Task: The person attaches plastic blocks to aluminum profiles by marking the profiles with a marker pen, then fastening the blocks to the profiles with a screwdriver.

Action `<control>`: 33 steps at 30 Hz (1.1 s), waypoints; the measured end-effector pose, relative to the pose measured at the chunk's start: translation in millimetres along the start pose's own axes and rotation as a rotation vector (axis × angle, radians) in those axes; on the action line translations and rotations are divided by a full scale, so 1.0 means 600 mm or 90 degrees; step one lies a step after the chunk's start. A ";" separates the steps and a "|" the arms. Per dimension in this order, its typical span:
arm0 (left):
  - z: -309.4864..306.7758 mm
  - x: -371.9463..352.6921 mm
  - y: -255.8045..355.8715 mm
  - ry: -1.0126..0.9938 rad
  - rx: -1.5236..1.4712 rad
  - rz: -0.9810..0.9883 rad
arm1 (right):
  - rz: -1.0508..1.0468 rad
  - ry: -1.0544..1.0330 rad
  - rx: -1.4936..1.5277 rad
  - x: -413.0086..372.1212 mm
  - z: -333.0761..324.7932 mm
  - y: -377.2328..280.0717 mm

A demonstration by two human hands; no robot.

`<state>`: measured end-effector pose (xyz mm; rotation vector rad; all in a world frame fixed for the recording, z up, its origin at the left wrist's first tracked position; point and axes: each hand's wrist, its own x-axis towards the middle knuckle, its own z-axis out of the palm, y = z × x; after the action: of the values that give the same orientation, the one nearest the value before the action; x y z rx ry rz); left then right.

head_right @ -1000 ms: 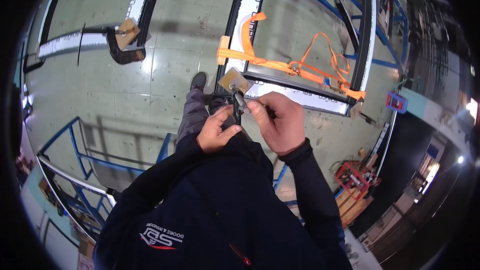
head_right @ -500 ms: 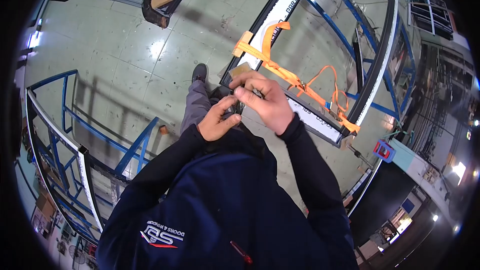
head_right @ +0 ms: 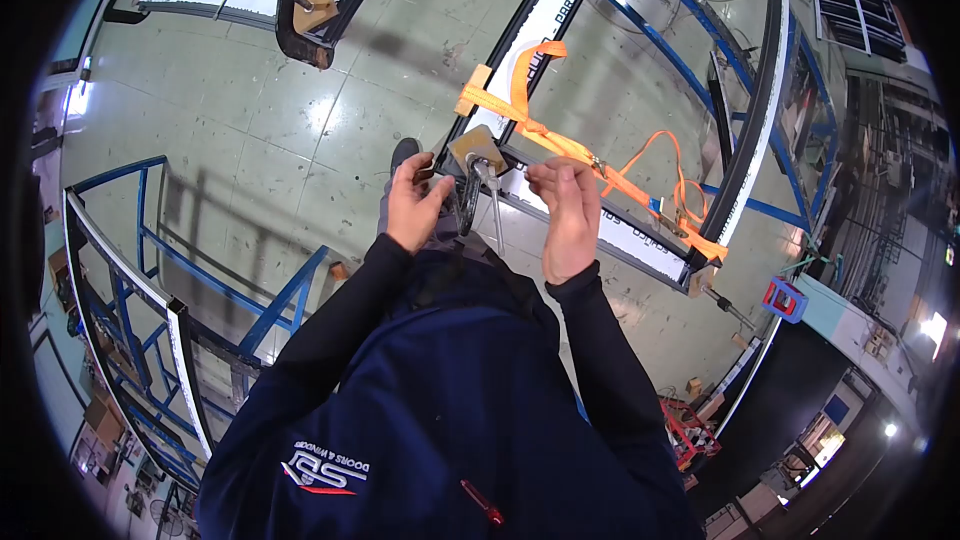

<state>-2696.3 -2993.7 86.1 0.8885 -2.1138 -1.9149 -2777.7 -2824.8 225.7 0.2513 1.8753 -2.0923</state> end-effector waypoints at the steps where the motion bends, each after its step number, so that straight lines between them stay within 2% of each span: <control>1: 0.003 0.004 0.003 -0.006 0.011 -0.014 | 0.018 0.015 -0.013 -0.003 -0.009 0.003; 4: 0.014 0.015 0.010 -0.006 0.041 -0.043 | 0.023 0.020 -0.022 -0.017 -0.020 0.009; 10: 0.044 0.021 -0.033 0.043 -0.107 -0.193 | 0.009 0.022 -0.007 -0.035 -0.008 0.022; 13: 0.050 0.020 -0.046 0.056 -0.060 -0.157 | 0.003 -0.021 -0.070 -0.039 -0.010 0.028; 15: 0.050 0.020 -0.047 0.055 -0.061 -0.163 | 0.003 -0.005 -0.057 -0.039 -0.002 0.022; 22: 0.046 0.017 0.020 0.064 -0.234 -0.257 | 0.014 -0.031 -0.041 -0.039 0.008 0.024; 25: 0.045 0.015 -0.002 0.074 -0.204 -0.248 | 0.013 -0.067 -0.034 -0.037 0.008 0.013; 28: 0.028 -0.003 -0.014 0.024 -0.273 -0.233 | -0.008 -0.153 -0.055 -0.029 0.004 -0.024; 31: -0.015 -0.050 0.026 -0.154 -0.276 -0.108 | -0.039 -0.264 -0.148 -0.019 -0.001 -0.065; 32: -0.024 -0.061 0.030 -0.206 -0.165 -0.062 | -0.062 -0.270 -0.161 -0.013 -0.002 -0.067; 33: -0.020 -0.070 0.036 -0.209 -0.158 0.012 | -0.075 -0.270 -0.135 -0.007 0.004 -0.067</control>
<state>-2663.5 -2982.0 120.1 0.5329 -1.9658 -2.3835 -2787.3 -2823.3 264.8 -0.3345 1.8572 -1.8129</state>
